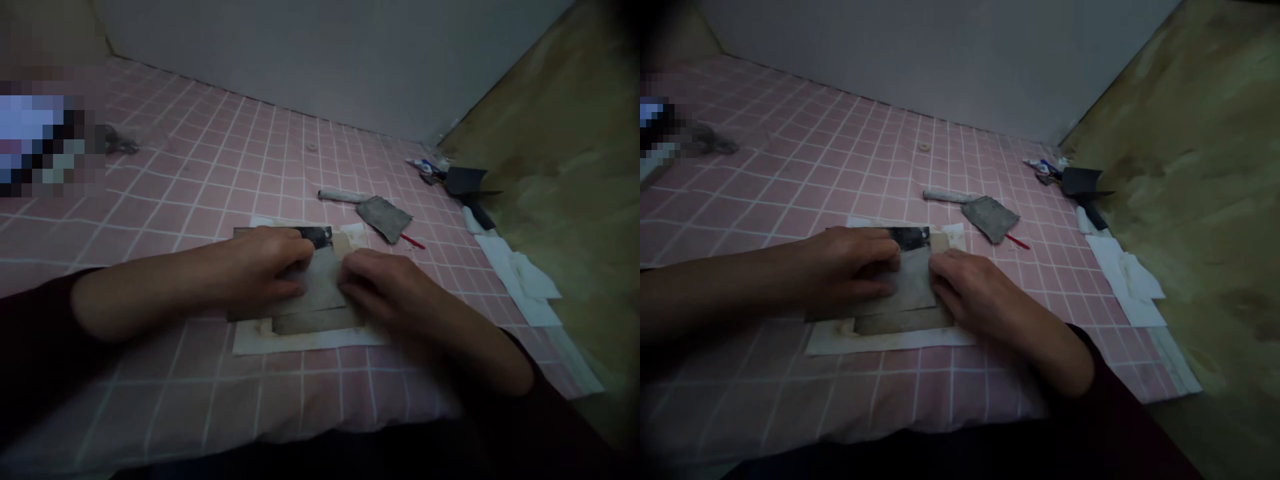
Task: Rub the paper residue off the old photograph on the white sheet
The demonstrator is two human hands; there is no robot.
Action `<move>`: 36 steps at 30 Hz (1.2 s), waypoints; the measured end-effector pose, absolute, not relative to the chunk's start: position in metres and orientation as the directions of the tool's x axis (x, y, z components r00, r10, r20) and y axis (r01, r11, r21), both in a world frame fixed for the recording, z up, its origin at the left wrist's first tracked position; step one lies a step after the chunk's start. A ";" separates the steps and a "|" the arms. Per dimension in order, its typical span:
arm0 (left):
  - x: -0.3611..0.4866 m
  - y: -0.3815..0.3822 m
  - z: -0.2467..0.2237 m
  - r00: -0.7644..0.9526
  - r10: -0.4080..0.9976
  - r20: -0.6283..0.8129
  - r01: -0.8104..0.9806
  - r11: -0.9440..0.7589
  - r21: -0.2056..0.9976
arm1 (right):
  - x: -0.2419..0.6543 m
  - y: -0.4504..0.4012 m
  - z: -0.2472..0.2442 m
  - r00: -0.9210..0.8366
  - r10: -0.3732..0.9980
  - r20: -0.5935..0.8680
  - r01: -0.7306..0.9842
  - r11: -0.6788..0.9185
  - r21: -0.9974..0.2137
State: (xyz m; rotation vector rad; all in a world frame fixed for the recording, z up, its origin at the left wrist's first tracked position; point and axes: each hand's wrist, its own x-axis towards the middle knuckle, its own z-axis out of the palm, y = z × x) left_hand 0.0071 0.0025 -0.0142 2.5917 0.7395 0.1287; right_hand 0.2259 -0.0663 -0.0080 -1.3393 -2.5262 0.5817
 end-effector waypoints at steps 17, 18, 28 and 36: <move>0.007 0.004 -0.018 0.853 0.522 0.002 0.467 -0.765 0.443 | 0.220 -0.066 -0.007 -0.619 0.781 0.086 0.676 0.586 -0.447; 0.006 0.004 -0.018 0.858 0.513 -0.002 0.459 -0.767 0.448 | 0.222 -0.066 -0.007 -0.607 0.793 0.055 0.697 0.565 -0.441; 0.007 0.003 -0.016 0.852 0.522 -0.024 0.478 -0.760 0.440 | 0.219 -0.070 -0.005 -0.620 0.782 0.062 0.669 0.569 -0.478; 0.006 0.002 -0.016 0.851 0.523 0.045 0.450 -0.771 0.451 | 0.215 -0.067 -0.009 -0.609 0.781 0.135 0.642 0.586 -0.494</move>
